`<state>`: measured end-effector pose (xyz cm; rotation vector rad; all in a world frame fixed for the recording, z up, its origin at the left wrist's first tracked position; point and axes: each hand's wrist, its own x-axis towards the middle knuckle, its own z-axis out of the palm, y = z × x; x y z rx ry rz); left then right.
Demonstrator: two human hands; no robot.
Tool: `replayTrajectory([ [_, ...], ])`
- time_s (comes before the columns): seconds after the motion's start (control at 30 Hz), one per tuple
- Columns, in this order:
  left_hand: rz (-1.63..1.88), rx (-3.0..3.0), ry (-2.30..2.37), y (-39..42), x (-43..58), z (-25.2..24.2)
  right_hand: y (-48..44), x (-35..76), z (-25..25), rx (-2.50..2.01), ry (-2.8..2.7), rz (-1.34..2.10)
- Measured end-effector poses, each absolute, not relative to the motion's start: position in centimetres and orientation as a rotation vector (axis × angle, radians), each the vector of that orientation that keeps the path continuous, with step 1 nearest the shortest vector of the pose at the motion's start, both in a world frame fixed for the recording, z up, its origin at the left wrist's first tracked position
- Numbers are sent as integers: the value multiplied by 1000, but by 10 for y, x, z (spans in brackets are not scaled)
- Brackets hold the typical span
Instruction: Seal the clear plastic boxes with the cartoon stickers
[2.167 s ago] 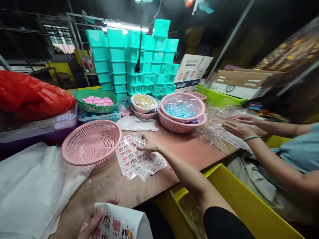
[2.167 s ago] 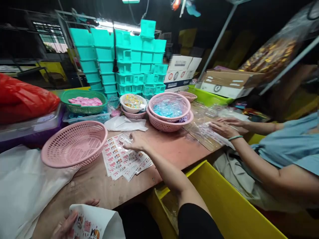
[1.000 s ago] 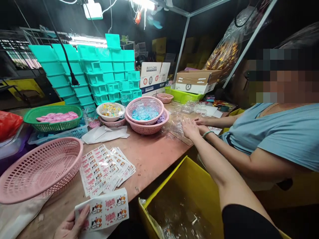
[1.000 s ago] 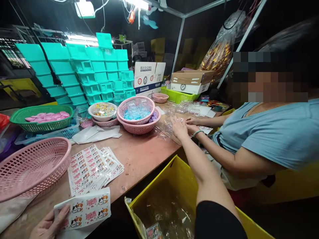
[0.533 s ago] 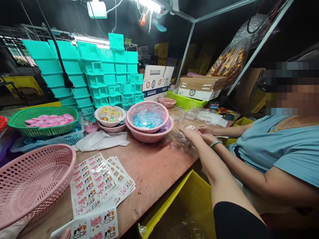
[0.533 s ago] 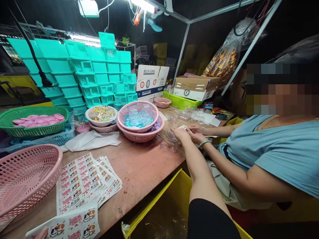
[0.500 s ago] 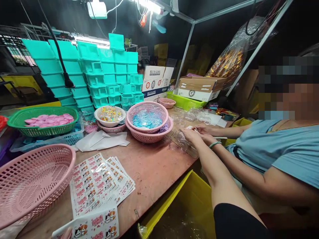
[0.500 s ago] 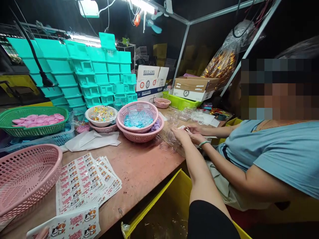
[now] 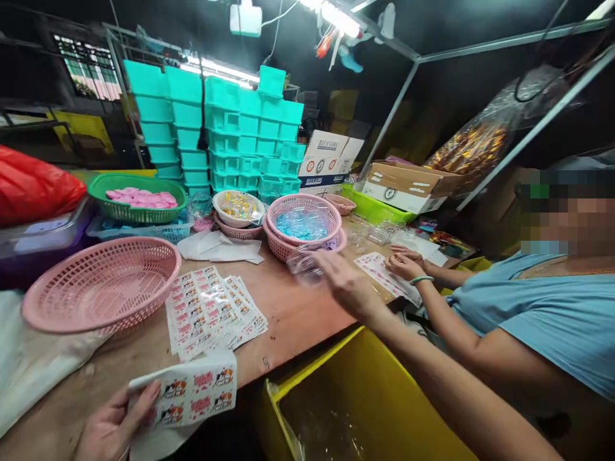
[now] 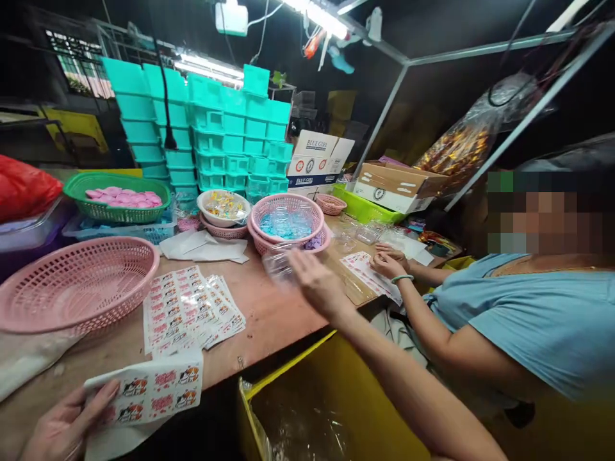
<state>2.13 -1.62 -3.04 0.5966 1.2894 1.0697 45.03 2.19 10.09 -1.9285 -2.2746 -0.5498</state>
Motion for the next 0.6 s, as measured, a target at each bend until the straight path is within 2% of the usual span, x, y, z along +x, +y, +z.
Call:
replayTrajectory([
  [0.13,1034,672,1208,-35,17,-17,22,299,46,-1629,-2598,-367],
  [0.33,1047,611,1212,-56,-20,-17,47,156,-7,-1566,-2549,-336],
  [0.47,1211,633,1225,-56,-39,-10,57,151,12,-1570,-2624,-112],
  [0.6,1333,686,1207,-50,-31,2,58,198,54,-1240,-2575,490],
])
